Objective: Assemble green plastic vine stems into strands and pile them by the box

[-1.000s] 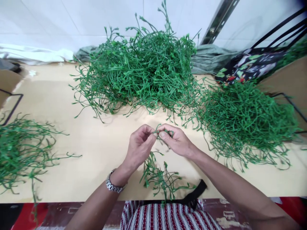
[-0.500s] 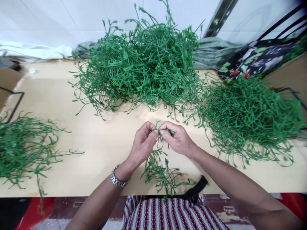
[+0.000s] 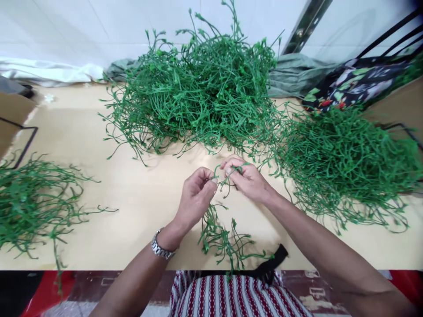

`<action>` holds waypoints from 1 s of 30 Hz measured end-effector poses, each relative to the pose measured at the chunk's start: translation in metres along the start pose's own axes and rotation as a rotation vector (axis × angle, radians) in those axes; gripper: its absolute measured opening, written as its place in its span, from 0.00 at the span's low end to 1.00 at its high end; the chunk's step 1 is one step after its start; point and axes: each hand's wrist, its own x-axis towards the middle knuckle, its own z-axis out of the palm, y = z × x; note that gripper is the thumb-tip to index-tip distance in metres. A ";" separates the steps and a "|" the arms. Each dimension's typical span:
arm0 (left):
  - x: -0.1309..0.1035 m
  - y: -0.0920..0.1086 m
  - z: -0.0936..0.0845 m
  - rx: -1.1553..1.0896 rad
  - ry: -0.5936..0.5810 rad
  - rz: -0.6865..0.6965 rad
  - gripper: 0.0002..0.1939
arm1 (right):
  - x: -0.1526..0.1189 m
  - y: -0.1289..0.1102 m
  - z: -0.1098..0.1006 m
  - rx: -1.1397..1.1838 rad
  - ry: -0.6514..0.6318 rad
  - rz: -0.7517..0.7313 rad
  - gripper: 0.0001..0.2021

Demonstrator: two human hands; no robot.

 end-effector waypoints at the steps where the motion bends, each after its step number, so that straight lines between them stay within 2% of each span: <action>1: 0.002 0.000 -0.002 -0.016 -0.025 -0.030 0.06 | 0.001 0.001 -0.001 0.092 -0.016 0.051 0.12; 5: 0.004 0.000 -0.003 -0.033 -0.078 -0.120 0.07 | -0.003 0.004 0.000 0.440 -0.176 0.293 0.14; 7: 0.004 0.002 -0.001 -0.015 -0.025 -0.112 0.07 | -0.006 0.003 0.004 0.417 -0.211 0.326 0.15; 10: 0.005 0.003 0.004 0.014 0.080 -0.069 0.06 | -0.011 0.000 0.010 0.301 -0.185 0.342 0.16; 14: 0.005 0.001 0.008 0.007 0.126 -0.069 0.05 | -0.016 -0.001 0.013 0.240 -0.178 0.276 0.15; 17: 0.003 0.001 0.010 -0.111 0.098 -0.088 0.06 | -0.017 -0.001 0.013 0.217 -0.157 0.233 0.12; 20: -0.001 0.003 0.016 -0.300 0.049 -0.114 0.09 | -0.017 -0.001 0.014 0.307 -0.169 0.162 0.12; 24: 0.000 0.008 0.017 -0.397 0.089 -0.152 0.09 | -0.019 -0.003 0.019 0.458 -0.189 0.106 0.14; 27: 0.010 0.014 0.008 -0.449 0.218 -0.080 0.12 | -0.023 -0.007 0.021 0.316 -0.217 0.020 0.15; 29: 0.016 0.021 0.002 -0.433 0.286 -0.008 0.12 | -0.023 -0.015 0.013 0.144 -0.218 -0.079 0.14; 30: 0.018 0.025 0.000 -0.380 0.279 -0.006 0.11 | -0.022 -0.021 0.005 0.065 -0.197 -0.123 0.14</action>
